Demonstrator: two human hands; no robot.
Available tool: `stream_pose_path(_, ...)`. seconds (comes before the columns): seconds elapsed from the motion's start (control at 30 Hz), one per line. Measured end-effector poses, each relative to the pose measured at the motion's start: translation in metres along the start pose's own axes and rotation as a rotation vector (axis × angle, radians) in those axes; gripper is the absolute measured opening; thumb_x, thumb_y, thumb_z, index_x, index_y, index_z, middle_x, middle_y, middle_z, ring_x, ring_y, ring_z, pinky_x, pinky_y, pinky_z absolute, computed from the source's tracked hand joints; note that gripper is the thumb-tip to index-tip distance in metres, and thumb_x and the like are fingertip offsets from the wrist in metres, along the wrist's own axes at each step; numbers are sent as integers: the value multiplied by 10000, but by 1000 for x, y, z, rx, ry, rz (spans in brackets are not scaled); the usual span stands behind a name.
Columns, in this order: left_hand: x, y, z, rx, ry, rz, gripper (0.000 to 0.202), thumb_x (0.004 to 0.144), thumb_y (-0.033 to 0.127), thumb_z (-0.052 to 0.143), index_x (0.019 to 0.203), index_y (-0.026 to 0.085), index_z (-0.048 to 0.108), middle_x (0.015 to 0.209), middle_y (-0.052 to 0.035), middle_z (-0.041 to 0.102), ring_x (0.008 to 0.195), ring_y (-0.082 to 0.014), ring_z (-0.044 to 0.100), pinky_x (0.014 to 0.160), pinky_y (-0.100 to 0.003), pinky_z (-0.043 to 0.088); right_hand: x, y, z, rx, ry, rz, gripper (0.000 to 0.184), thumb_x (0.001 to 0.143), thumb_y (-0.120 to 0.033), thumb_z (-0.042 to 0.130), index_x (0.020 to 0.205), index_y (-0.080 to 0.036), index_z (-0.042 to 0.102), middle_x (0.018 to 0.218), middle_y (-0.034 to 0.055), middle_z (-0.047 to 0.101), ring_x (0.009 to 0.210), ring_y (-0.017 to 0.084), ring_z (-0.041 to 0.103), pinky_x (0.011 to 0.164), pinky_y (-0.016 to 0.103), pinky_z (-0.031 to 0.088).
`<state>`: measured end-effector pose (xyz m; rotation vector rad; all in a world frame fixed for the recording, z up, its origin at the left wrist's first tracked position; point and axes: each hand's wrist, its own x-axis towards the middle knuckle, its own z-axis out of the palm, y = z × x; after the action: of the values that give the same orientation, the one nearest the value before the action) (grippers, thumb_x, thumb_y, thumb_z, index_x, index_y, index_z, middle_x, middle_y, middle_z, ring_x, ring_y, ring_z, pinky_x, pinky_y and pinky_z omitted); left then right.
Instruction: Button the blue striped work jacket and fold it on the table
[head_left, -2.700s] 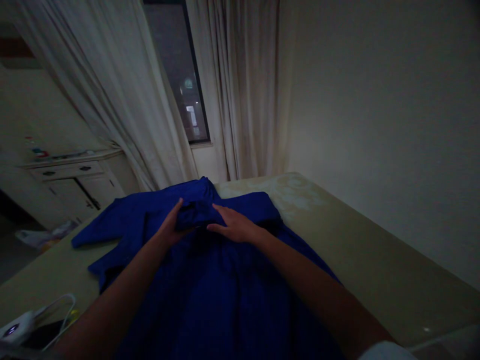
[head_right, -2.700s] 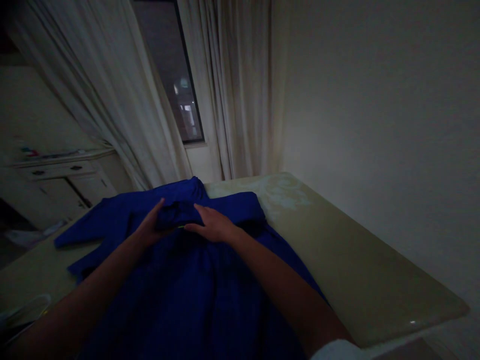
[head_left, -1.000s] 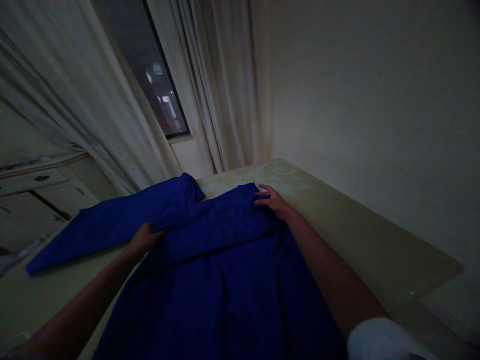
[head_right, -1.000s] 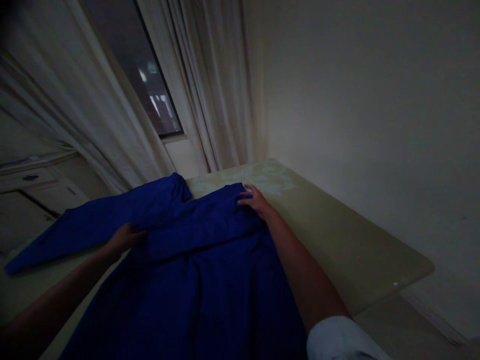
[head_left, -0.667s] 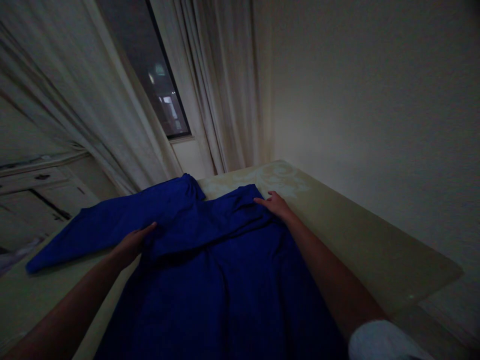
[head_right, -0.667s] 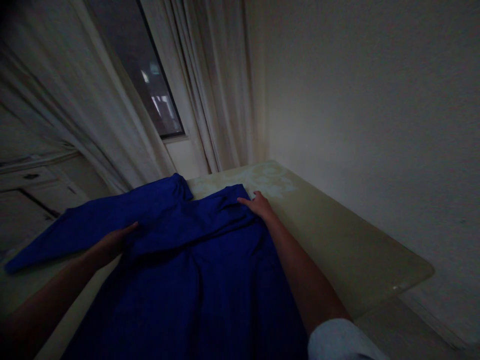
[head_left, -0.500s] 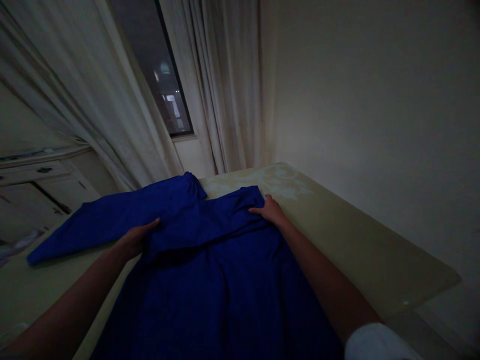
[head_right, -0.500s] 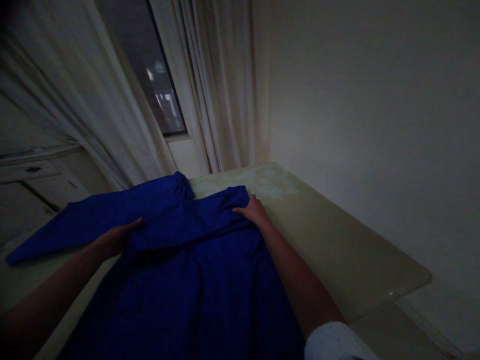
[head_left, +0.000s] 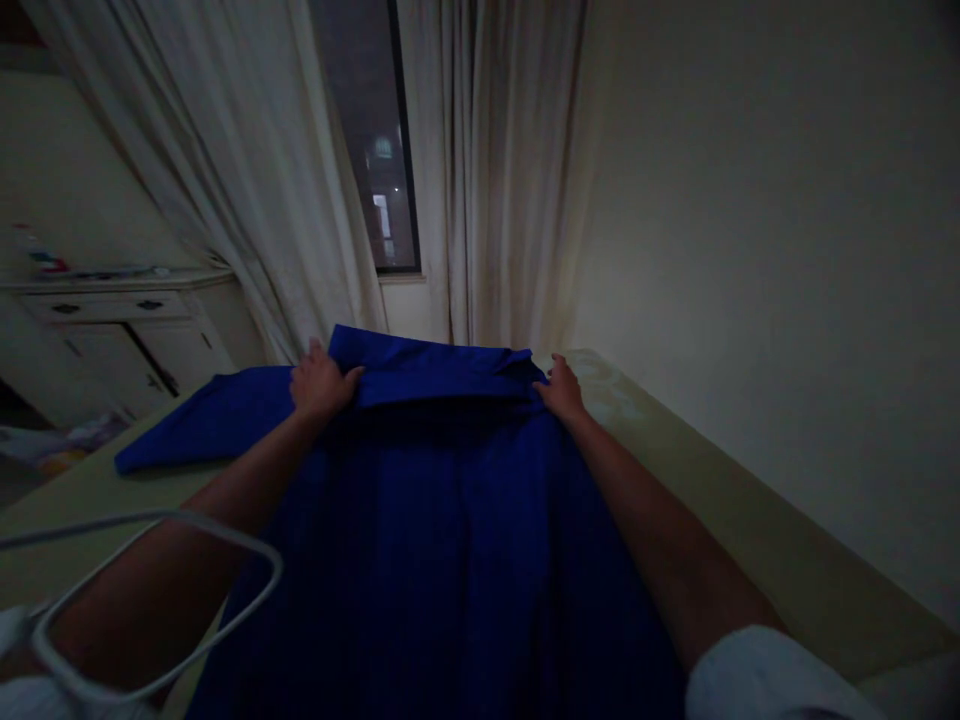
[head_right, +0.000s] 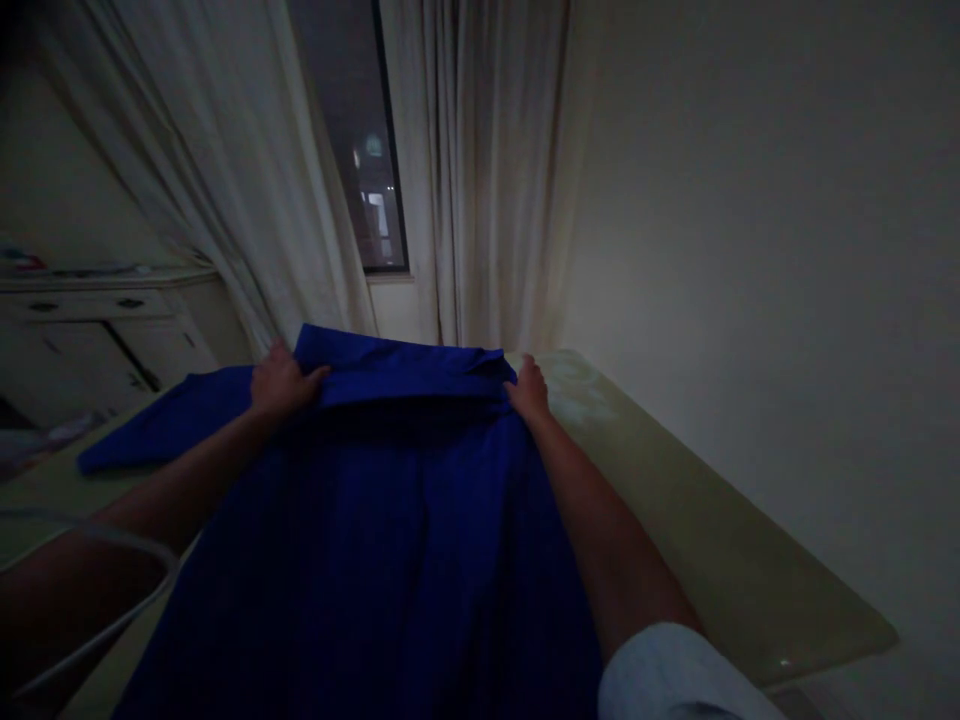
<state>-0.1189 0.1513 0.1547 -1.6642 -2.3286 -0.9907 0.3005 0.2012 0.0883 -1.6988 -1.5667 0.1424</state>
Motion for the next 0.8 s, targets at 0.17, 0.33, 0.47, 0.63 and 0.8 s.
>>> stream_pose_path(0.17,-106,-3,15,10,-274,472,632,994,439,507,1516,87,451,1500,-228,550,1379,-354,532,1144,-497,426,-75,-6,-9,-61,-168,-266,525,902,-342,687,1377,-167,551,1337,179,624,1263,307,601,1095,469,461)
stream_pose_path(0.33,-239,-31,26,-87,-606,870,592,1041,540,415,1594,330,386,1641,-48,431,1492,-262,425,1251,-488,295,-217,-32,-40,16,-611,-589,740,864,-609,733,1444,-192,542,1391,142,630,1289,295,583,1118,437,446)
stream_pose_path(0.47,-273,-41,31,-72,-626,906,606,1053,530,389,1628,362,295,1686,-19,334,1541,-252,344,1283,-490,218,-282,-43,-50,-62,-704,-630,592,924,-472,711,1429,-191,580,1360,134,668,1252,316,601,1110,479,437)
stream_pose_path(0.63,-271,-39,27,-58,-631,862,565,1064,507,363,1602,337,369,1672,-37,367,1532,-257,362,1268,-517,257,-295,-36,-49,105,-501,-485,299,970,-163,562,1232,-221,695,1156,70,757,1055,230,690,983,392,513)
stream_pose_path(0.8,-277,-33,15,-15,-670,875,535,1056,370,385,1592,376,386,1677,-63,361,1543,-312,331,1246,-599,261,-307,-40,-60,345,-133,-258,213,998,-291,552,1123,-206,702,1068,76,763,989,219,718,936,364,546)
